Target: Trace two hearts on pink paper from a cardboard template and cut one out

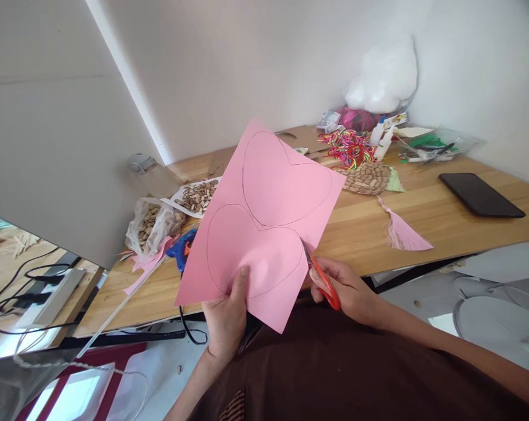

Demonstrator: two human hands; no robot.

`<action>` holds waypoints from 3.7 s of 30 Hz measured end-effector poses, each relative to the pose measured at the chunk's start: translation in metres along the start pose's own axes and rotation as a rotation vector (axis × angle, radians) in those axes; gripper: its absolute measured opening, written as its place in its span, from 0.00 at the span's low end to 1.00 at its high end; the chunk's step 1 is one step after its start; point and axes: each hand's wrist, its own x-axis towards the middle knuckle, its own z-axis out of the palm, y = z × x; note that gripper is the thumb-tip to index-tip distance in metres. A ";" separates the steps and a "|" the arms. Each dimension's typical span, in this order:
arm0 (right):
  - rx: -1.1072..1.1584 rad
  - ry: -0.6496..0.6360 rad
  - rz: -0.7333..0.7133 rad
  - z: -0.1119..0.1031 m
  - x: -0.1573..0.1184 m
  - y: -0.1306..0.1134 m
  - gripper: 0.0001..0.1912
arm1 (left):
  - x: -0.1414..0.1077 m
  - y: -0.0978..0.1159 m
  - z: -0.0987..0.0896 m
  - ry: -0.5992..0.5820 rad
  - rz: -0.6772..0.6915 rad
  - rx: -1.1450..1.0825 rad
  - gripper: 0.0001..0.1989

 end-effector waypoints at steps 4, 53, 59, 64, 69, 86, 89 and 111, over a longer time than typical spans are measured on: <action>-0.041 0.020 -0.005 -0.001 0.001 0.000 0.22 | 0.000 -0.002 -0.001 -0.005 -0.024 0.004 0.25; 0.103 0.037 0.035 0.006 -0.002 0.005 0.24 | -0.007 0.002 0.004 -0.001 0.047 0.013 0.26; 0.071 0.025 0.038 0.004 -0.003 0.005 0.22 | -0.006 0.003 0.003 -0.002 0.068 0.029 0.26; 0.090 0.019 0.032 0.002 -0.003 0.009 0.19 | -0.005 0.001 0.002 0.015 0.064 0.029 0.26; 0.101 0.020 0.021 0.002 -0.003 0.012 0.18 | -0.003 -0.002 0.000 0.004 0.080 0.033 0.26; 0.101 0.010 0.056 0.002 -0.003 -0.004 0.24 | 0.003 -0.005 -0.005 -0.016 0.137 0.048 0.26; 0.117 0.006 0.058 0.001 -0.003 -0.004 0.22 | 0.004 -0.005 -0.006 -0.023 0.158 0.048 0.25; 0.135 -0.027 0.058 -0.005 -0.003 -0.001 0.22 | 0.010 -0.007 -0.011 -0.042 0.145 0.034 0.24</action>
